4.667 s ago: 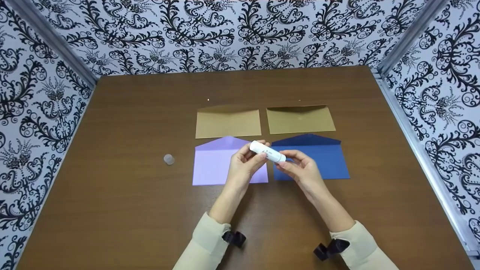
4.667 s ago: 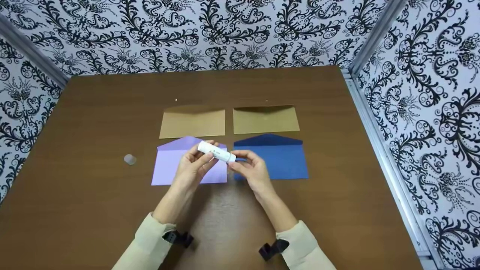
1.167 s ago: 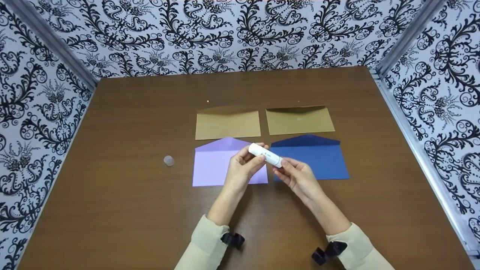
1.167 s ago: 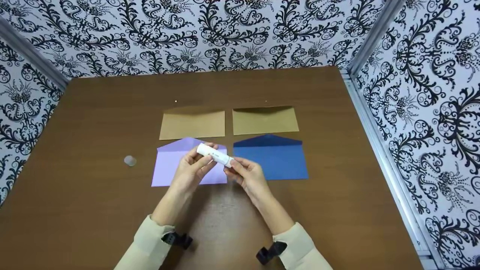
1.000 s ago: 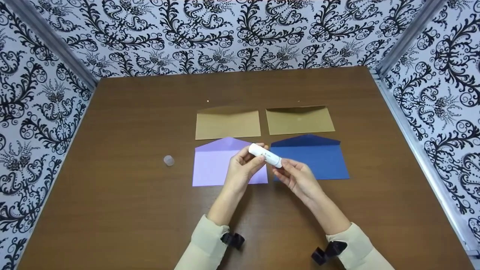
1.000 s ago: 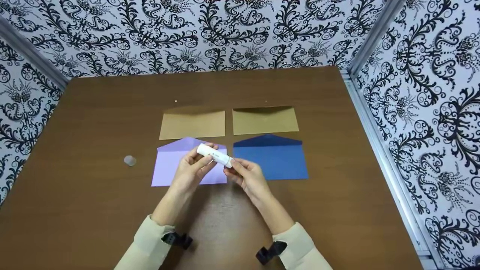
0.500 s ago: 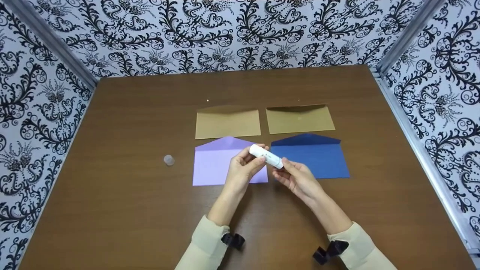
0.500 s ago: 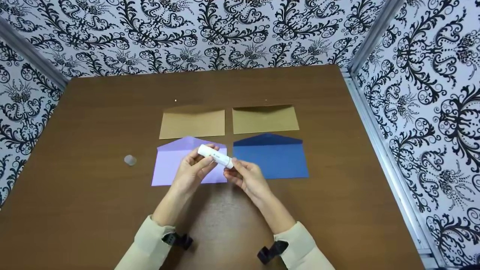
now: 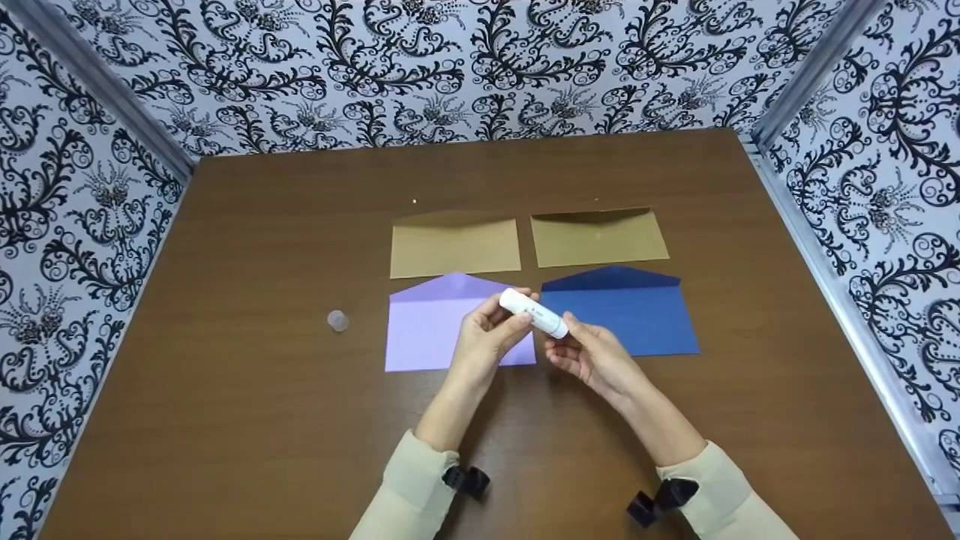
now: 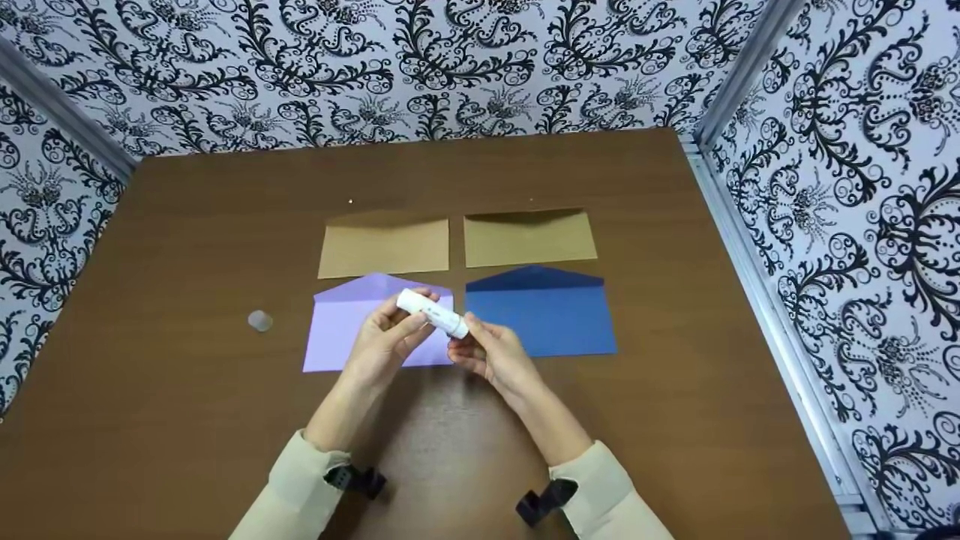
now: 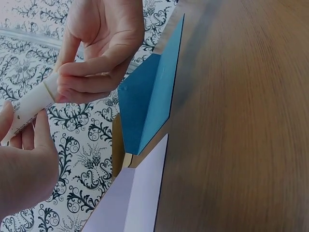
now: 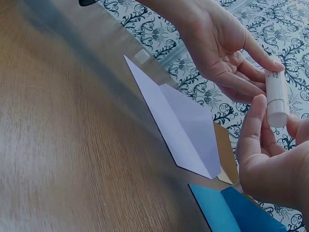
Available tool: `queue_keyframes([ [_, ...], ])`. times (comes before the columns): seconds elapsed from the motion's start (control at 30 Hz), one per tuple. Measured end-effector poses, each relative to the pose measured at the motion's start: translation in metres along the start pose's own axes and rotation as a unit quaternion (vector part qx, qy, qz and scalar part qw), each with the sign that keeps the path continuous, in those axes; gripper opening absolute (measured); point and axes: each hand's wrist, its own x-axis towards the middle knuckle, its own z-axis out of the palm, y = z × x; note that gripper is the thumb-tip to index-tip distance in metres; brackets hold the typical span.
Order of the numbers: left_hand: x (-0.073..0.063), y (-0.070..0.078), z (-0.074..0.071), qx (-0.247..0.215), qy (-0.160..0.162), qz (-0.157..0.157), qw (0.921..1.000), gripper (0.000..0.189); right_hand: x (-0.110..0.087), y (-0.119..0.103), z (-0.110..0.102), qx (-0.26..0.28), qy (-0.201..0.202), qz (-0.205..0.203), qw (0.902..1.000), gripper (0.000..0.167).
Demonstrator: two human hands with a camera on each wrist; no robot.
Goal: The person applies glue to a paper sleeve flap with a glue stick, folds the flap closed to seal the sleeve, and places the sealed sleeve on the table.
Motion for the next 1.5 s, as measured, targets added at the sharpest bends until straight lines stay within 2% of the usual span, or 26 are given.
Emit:
queue_keyframes([
  [0.3, 0.000, 0.000, 0.001, 0.002, -0.005, -0.007, 1.0000, 0.038, 0.001, 0.000, 0.000, -0.013, -0.007, 0.013, 0.9998, 0.043],
  [0.4, 0.000, 0.000, 0.001, 0.001, -0.002, -0.003, 1.0000, 0.040, 0.000, 0.001, 0.002, -0.008, 0.001, 0.009, 0.9999, 0.041],
  [0.5, 0.000, 0.002, 0.001, -0.001, 0.003, 0.005, 1.0000, 0.040, 0.000, 0.003, 0.004, -0.003, 0.010, -0.029, 0.9995, 0.031],
  [0.6, 0.001, 0.004, 0.001, -0.009, 0.011, 0.016, 0.9998, 0.038, 0.000, 0.004, 0.007, -0.003, 0.018, -0.092, 0.9956, 0.020],
  [0.7, 0.002, 0.005, -0.001, -0.016, 0.018, 0.022, 0.9995, 0.036, -0.001, 0.004, 0.009, -0.018, 0.033, -0.143, 0.9891, 0.025],
  [0.83, 0.003, 0.006, -0.001, -0.024, 0.022, 0.020, 0.9993, 0.036, 0.000, 0.006, 0.012, -0.031, 0.061, -0.164, 0.9841, 0.033],
  [1.1, 0.002, 0.005, -0.001, -0.019, 0.019, 0.012, 0.9996, 0.036, 0.002, 0.008, 0.012, -0.036, 0.092, -0.166, 0.9812, 0.030],
  [1.3, 0.000, 0.005, -0.002, -0.011, 0.015, 0.010, 0.9998, 0.036, 0.002, 0.007, 0.011, -0.038, 0.103, -0.143, 0.9837, 0.030],
  [1.5, 0.000, 0.004, -0.003, -0.012, 0.015, 0.011, 0.9997, 0.037, 0.002, 0.006, 0.011, -0.015, 0.103, -0.123, 0.9869, 0.027],
])
